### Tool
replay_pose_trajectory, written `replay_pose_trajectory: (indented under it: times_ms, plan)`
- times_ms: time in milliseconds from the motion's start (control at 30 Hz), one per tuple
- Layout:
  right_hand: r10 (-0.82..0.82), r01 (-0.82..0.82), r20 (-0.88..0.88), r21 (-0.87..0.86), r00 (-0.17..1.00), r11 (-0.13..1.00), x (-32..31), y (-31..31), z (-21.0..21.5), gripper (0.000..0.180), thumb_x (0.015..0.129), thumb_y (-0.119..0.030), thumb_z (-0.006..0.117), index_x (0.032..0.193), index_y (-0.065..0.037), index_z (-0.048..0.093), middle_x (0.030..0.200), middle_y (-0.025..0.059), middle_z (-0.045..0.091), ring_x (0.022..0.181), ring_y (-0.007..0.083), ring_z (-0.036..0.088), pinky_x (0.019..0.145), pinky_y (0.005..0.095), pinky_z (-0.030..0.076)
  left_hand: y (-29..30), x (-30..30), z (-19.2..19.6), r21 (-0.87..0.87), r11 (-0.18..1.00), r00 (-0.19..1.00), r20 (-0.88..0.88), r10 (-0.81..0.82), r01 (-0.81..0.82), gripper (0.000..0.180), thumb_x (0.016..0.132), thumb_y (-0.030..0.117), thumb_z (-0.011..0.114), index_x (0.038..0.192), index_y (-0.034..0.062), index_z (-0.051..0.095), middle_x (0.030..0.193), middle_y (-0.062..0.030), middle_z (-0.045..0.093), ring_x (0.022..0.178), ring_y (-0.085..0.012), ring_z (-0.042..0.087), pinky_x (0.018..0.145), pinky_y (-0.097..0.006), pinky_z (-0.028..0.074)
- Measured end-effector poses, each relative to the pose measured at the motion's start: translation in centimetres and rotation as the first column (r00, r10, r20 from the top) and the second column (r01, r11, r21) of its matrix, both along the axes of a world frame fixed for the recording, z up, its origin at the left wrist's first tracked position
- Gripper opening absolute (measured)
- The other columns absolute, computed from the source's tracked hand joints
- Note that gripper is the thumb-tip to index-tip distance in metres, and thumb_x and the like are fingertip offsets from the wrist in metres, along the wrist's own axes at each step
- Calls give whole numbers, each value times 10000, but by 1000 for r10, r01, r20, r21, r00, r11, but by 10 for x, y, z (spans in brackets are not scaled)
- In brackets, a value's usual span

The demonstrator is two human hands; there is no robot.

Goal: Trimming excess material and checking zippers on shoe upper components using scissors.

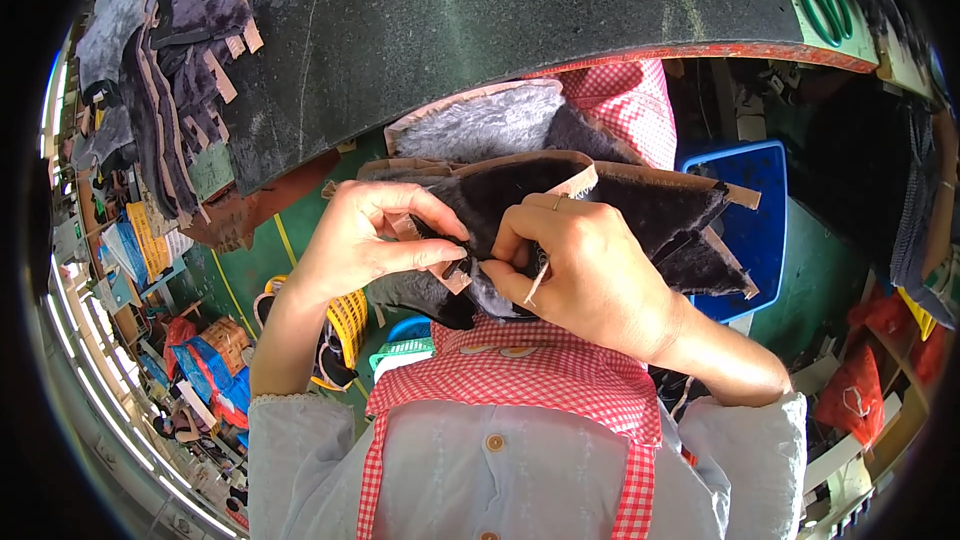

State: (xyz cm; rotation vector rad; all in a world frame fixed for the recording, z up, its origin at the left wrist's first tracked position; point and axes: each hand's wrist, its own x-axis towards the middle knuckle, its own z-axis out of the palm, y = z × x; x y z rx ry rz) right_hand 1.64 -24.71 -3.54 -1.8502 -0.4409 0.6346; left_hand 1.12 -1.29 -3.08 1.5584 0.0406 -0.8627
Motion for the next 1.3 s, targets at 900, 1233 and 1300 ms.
replay_pose_trajectory:
  times_ms: [900, 1233, 1300]
  plan:
    - [-21, -35, 356, 148, 934, 988, -7, 5, -17, 327, 683, -48, 801, 991, -115, 714, 915, 18, 605, 732, 157, 652, 563, 295, 516, 2, 3, -5, -31, 999, 997, -69, -16, 14, 102, 900, 65, 712, 971, -8, 704, 846, -37, 713, 739, -84, 682, 621, -208, 519]
    - [6, -130, 476, 227, 879, 965, -29, -4, -36, 349, 555, -93, 801, 900, -96, 749, 810, 2, 516, 709, 156, 571, 559, 290, 482, -7, -14, 5, 275, 954, 799, 597, -70, -122, 96, 801, 43, 780, 881, 33, 729, 795, -7, 679, 659, -73, 591, 556, -225, 455]
    - [-5, -119, 536, 196, 844, 973, -21, -5, -34, 333, 567, -99, 804, 896, -127, 761, 850, -7, 490, 690, 142, 545, 531, 285, 463, -6, 6, 22, 603, 791, 586, 680, -441, -104, 186, 752, 198, 817, 817, 76, 692, 1033, -36, 632, 871, -201, 593, 720, -334, 491]
